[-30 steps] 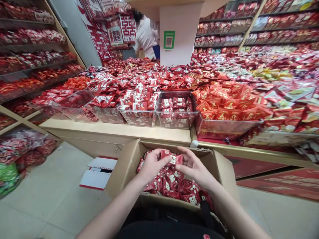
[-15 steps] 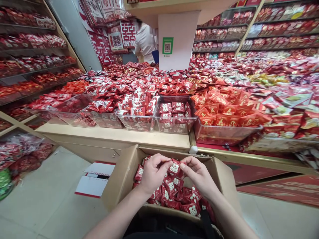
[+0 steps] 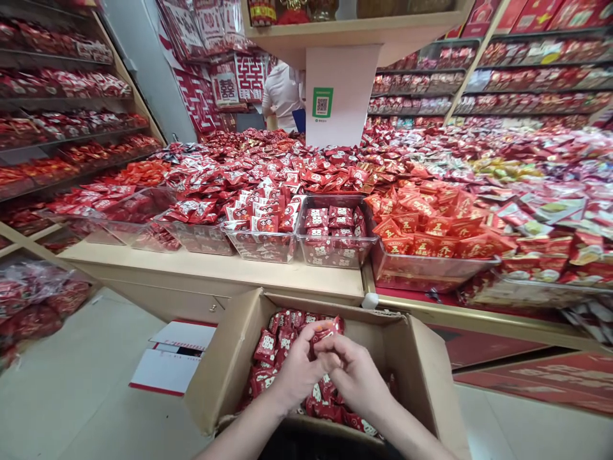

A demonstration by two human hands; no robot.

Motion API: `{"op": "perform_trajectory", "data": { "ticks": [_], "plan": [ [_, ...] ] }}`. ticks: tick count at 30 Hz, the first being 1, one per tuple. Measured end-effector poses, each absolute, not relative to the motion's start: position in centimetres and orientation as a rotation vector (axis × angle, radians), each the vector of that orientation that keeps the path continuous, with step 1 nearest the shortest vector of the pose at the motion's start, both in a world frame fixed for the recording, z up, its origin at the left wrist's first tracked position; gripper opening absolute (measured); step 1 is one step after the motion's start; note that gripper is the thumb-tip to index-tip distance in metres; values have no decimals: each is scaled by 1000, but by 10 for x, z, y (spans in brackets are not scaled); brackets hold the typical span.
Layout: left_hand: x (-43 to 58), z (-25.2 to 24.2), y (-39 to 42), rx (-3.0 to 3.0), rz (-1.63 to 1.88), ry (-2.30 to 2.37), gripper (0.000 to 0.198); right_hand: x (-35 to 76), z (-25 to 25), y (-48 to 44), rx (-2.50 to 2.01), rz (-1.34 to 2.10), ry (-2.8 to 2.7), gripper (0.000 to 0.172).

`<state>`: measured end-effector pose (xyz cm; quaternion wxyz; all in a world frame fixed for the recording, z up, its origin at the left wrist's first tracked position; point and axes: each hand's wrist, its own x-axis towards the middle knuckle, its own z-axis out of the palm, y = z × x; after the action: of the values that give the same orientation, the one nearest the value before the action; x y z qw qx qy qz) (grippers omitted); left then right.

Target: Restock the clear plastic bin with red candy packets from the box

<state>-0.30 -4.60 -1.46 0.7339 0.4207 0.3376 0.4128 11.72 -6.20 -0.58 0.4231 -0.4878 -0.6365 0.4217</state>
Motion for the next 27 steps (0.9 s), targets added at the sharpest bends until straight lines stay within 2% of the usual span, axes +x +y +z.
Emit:
{"op": "perform_trajectory", "data": {
  "ticks": [3,6,9,12,17,21,24,27],
  "plan": [
    [-8,-7,-41,713,963,741,35,129,0,-53,-1238,1028,-1553,18],
    [-11,8,-34,677,952,714,37,143,12,-38,-1243,1019,-1551,36],
    [-11,24,-27,715,948,760,39,147,22,-26,-1190,1239,-1437,28],
    [-8,32,-20,720,963,817,35,144,22,-22,-1203,1273,-1276,23],
    [-9,23,-12,790,975,909,28,145,12,-21,-1289,1232,-1230,26],
    [-12,10,-8,1113,1027,991,26,149,13,-23,-1292,934,-1580,41],
    [-11,5,-10,1131,1016,968,34,147,12,-26,-1287,782,-1818,27],
    [-7,3,-16,837,1016,850,36,141,5,-31,-1432,823,-1692,16]
  ]
}}
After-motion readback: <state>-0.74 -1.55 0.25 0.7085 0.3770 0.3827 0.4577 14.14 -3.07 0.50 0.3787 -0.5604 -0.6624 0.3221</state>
